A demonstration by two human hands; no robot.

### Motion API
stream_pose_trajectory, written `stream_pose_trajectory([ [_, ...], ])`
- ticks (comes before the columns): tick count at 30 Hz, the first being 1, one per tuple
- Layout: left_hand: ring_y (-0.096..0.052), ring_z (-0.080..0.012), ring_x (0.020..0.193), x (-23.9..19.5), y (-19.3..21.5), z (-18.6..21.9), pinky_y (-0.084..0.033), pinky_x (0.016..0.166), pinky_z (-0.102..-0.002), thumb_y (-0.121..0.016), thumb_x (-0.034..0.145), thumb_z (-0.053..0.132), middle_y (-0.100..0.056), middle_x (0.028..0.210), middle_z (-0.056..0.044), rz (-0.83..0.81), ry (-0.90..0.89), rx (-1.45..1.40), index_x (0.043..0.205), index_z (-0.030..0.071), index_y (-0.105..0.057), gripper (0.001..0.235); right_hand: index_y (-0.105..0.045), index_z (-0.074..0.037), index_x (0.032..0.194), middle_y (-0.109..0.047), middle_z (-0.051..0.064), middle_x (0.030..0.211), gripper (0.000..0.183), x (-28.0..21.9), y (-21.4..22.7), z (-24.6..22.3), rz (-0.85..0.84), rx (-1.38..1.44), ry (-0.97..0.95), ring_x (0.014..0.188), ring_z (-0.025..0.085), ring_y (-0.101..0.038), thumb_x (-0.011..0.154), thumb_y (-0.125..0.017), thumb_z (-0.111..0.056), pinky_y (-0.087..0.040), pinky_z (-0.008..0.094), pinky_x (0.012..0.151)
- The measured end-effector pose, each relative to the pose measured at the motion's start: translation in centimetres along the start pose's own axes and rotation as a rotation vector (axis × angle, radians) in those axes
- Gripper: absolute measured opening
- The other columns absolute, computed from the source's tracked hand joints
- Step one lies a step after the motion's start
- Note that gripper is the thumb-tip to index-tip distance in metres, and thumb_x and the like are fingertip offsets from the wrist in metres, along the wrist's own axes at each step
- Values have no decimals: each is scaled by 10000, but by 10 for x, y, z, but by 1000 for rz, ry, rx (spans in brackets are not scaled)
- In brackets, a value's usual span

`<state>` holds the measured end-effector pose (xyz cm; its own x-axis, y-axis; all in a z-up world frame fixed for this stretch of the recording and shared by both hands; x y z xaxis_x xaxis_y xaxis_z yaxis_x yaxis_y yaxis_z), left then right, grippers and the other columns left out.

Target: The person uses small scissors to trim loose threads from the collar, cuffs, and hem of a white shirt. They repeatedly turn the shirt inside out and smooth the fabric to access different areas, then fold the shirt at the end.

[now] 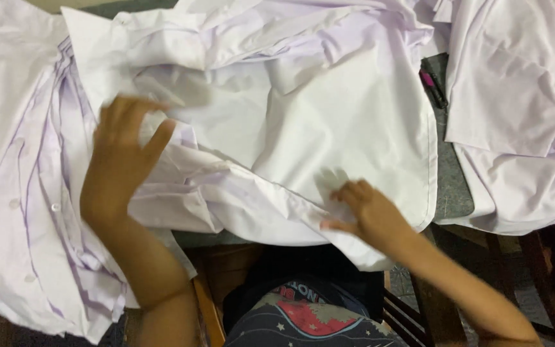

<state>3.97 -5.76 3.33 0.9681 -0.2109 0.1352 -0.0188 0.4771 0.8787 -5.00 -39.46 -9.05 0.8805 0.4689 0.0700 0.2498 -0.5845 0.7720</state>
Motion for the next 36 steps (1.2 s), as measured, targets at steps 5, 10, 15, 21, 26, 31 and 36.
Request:
stream_pose_trajectory([
  [5,-331,-412,1323,-111,-32,-71,-321,1034,-616,-784,834,403,-384,1424,-193,91,389,-14,1396,184,-513,662,-632,-27,1092,-545,71,1024,510,-52,-36,8,-61,-147,30,900,278,-524,900,-696,-495,-492,415,784],
  [10,-471,-252,1220,-156,-59,-82,-196,1106,-479,-770,779,474,-635,1185,47,-5,369,14,1116,271,-736,396,-675,-112,1113,-717,30,871,250,-69,-27,18,-316,143,-307,747,175,-666,997,-591,-317,-511,284,736],
  [15,-578,-222,1301,-208,-62,-82,-86,1250,-545,-711,895,265,-702,1175,23,-184,696,-237,904,156,-794,137,-653,-115,1237,-635,38,496,305,-70,23,36,-274,118,-565,327,122,-539,1042,-507,-298,-517,235,311],
  [21,-504,-48,1396,-251,-91,-59,-193,1180,-430,-557,742,777,-605,1426,328,-823,671,130,1232,544,-757,578,-728,-40,1135,-686,50,547,259,-12,105,18,72,-276,-129,334,107,-558,1046,-602,-248,-492,205,314],
  [26,-831,-119,983,-242,-67,-77,-602,894,-272,-776,811,136,-907,1036,57,-374,496,-387,974,232,-895,223,-788,-136,1062,-779,-22,972,208,34,129,3,259,-603,137,686,222,-703,1080,-723,-333,-480,406,508],
  [31,-592,-246,1139,-134,-32,-57,-478,1017,-382,-677,884,399,-634,1222,-71,-25,285,-231,1247,149,-646,442,-772,-136,1093,-737,26,788,315,78,107,55,144,-521,-8,626,209,-662,1069,-672,-433,-455,357,507],
  [36,-163,-317,1490,-86,-57,-82,-214,1176,-590,-831,787,365,-218,1583,-47,-97,341,-115,1455,293,-461,768,-748,-103,956,-654,97,623,523,50,108,114,-21,-550,-328,584,298,-649,1097,-499,-540,-461,414,534],
])
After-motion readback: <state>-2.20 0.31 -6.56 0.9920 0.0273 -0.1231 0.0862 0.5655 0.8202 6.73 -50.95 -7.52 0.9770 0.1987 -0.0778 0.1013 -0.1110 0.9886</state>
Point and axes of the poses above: each hand's wrist, its own x-axis towards the middle knuckle, its own y-axis out of the back of the hand, z = x × y, the point moved 9 cm from there along x, towards the middle knuckle
